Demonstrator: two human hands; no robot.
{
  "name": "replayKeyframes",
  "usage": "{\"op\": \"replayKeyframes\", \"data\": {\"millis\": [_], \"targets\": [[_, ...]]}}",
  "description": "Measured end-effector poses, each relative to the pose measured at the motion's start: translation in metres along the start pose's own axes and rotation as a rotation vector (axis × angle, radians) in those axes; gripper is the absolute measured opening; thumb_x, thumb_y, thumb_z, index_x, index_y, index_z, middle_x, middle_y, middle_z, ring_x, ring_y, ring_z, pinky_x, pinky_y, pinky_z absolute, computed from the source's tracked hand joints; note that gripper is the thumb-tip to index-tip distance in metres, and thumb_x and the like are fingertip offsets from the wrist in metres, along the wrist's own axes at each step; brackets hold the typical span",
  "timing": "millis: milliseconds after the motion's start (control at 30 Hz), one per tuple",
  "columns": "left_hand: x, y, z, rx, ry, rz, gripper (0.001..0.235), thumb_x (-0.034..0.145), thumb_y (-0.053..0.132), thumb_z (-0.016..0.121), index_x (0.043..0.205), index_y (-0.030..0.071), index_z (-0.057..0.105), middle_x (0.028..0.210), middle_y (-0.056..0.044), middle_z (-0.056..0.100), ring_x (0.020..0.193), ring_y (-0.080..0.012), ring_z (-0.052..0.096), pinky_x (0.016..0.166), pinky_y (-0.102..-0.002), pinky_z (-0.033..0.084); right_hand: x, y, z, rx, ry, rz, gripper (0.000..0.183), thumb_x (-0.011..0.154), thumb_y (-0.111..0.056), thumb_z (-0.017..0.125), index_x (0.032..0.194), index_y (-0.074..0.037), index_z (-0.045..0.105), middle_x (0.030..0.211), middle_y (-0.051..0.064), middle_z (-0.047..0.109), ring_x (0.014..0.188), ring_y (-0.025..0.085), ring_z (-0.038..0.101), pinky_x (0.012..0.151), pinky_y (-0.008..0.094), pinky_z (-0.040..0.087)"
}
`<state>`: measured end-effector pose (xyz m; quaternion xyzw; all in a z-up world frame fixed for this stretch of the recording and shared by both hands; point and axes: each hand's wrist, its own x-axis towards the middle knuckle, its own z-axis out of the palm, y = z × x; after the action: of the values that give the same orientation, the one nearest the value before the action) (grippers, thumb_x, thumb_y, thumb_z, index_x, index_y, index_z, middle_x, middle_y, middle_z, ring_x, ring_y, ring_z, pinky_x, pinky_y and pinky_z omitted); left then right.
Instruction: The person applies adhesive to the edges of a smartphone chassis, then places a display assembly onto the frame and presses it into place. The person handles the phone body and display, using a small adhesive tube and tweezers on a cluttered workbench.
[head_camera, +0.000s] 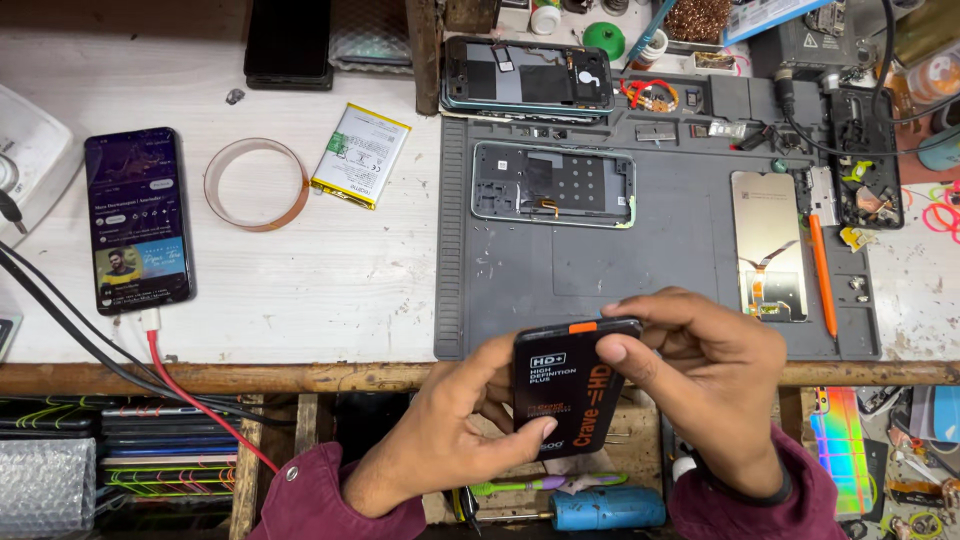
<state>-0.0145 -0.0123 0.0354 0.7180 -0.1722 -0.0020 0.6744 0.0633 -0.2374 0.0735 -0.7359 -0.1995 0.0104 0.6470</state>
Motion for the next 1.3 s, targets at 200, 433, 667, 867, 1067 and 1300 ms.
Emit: {"op": "replayKeyframes", "data": {"millis": [200, 433, 667, 867, 1067, 1300], "targets": [[0.003, -0.003, 0.000, -0.027, -0.025, -0.008, 0.070, 0.090, 0.007, 0.076, 0.150, 0.004, 0.041, 0.106, -0.010, 0.079, 0.094, -0.0178, 0.081, 0.086, -0.032, 0.068, 0.000, 0.001, 0.000, 0.021, -0.007, -0.006, 0.022, 0.088, 0.001, 0.076, 0.108, 0.008, 0.072, 0.090, 0.010, 0.076, 0.079, 0.011, 0.074, 0.067, 0.023, 0.059], [0.007, 0.001, 0.000, -0.115, 0.005, -0.219, 0.070, 0.089, 0.008, 0.074, 0.149, 0.004, 0.038, 0.103, -0.010, 0.078, 0.086, -0.0129, 0.077, 0.063, -0.024, 0.060, 0.013, 0.007, 0.009, -0.007, 0.024, 0.075, 0.022, 0.088, -0.001, 0.078, 0.108, 0.009, 0.074, 0.090, 0.014, 0.078, 0.079, 0.014, 0.072, 0.068, 0.025, 0.059], [0.011, -0.009, -0.011, -0.518, 0.373, -0.086, 0.069, 0.095, 0.001, 0.068, 0.151, 0.000, 0.027, 0.118, -0.019, 0.072, 0.101, -0.0168, 0.072, 0.084, -0.029, 0.060, 0.037, 0.019, 0.013, 0.122, -0.275, 0.215, 0.048, 0.093, -0.018, 0.067, 0.136, 0.002, 0.058, 0.115, 0.008, 0.076, 0.095, 0.010, 0.072, 0.082, 0.026, 0.061], [0.014, -0.013, -0.029, -0.578, 0.572, 0.044, 0.069, 0.097, 0.000, 0.068, 0.153, 0.000, 0.028, 0.124, -0.022, 0.067, 0.110, -0.0206, 0.070, 0.093, -0.036, 0.062, 0.024, 0.017, 0.023, 0.123, -0.440, 0.388, 0.031, 0.093, -0.006, 0.069, 0.117, 0.013, 0.070, 0.093, 0.018, 0.079, 0.077, 0.017, 0.075, 0.069, 0.030, 0.062], [0.016, -0.023, -0.030, -0.688, 0.588, -0.084, 0.066, 0.094, 0.002, 0.067, 0.149, 0.002, 0.031, 0.117, -0.021, 0.069, 0.100, -0.0233, 0.071, 0.075, -0.039, 0.061, 0.016, 0.013, 0.029, 0.145, -0.360, 0.491, 0.025, 0.094, -0.004, 0.066, 0.113, 0.013, 0.071, 0.084, 0.020, 0.078, 0.072, 0.020, 0.077, 0.065, 0.031, 0.065], [0.012, -0.013, -0.029, -0.591, 0.556, 0.078, 0.070, 0.099, -0.004, 0.066, 0.157, 0.000, 0.026, 0.126, -0.021, 0.066, 0.115, -0.0194, 0.069, 0.098, -0.035, 0.062, 0.015, 0.015, 0.029, 0.190, -0.374, 0.436, 0.028, 0.092, 0.000, 0.068, 0.117, 0.011, 0.070, 0.091, 0.016, 0.079, 0.077, 0.018, 0.077, 0.070, 0.032, 0.065]]}}
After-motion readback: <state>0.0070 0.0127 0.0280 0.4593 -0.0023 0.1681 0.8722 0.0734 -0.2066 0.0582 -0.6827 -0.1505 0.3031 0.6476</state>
